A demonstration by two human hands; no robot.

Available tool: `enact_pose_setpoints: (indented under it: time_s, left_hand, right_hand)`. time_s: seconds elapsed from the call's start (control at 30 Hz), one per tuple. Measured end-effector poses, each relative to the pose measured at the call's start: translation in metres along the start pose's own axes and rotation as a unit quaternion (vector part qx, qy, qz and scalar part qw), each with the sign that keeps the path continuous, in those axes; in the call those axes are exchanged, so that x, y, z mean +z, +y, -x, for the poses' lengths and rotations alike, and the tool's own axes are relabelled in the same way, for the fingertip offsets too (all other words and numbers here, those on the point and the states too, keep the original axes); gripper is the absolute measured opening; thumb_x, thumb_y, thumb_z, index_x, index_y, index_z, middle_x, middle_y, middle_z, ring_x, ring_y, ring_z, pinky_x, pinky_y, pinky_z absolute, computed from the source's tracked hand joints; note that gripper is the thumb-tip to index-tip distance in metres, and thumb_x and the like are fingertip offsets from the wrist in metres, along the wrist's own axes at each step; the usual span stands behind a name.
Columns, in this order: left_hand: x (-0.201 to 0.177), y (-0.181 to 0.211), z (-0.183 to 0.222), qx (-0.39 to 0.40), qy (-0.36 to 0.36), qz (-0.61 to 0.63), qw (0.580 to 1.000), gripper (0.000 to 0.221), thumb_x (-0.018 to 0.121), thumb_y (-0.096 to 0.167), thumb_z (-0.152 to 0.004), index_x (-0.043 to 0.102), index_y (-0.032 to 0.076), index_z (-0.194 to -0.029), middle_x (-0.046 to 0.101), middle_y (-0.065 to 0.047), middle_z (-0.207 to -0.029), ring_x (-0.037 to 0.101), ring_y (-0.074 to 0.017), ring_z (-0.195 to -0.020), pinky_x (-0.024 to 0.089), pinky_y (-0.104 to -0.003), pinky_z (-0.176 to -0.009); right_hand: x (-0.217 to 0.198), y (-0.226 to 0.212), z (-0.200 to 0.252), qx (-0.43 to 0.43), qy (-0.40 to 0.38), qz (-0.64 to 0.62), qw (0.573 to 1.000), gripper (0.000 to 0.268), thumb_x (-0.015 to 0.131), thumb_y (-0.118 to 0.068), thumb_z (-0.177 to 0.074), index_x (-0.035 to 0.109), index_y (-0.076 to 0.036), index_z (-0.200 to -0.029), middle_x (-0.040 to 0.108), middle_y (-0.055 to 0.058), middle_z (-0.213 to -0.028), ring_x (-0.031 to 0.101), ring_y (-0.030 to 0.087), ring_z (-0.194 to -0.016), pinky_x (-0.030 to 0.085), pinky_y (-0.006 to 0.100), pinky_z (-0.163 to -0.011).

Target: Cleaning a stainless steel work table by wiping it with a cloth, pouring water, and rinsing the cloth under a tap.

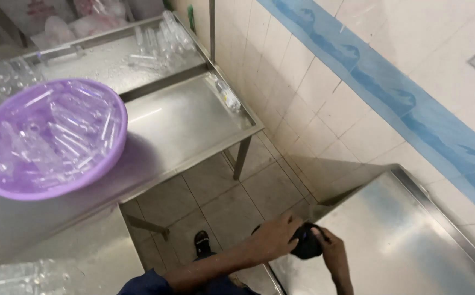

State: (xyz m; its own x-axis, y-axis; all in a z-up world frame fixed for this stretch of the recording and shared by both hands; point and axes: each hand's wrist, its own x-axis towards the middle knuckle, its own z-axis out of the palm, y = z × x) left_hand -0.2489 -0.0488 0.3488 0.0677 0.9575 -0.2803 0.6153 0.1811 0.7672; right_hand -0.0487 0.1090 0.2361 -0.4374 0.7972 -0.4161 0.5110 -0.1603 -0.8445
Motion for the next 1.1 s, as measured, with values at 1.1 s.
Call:
enact_pose_setpoints:
  time_s: [1.1]
  left_hand:
    - [-0.645, -0.111, -0.094, 0.280, 0.647, -0.216, 0.675, 0.040, 0.072, 0.027, -0.110, 0.036, 0.011, -0.106, 0.049, -0.005, -0.098, 0.044, -0.0173, -0.071, 0.045, -0.033, -0.051]
  right_hand:
    - [0.143, -0.623, -0.312, -0.696, 0.258, -0.196, 0.641, 0.026, 0.057, -0.021, -0.123, 0.058, 0.004, -0.129, 0.066, 0.021, -0.114, 0.074, 0.035, -0.103, 0.069, 0.042, -0.087]
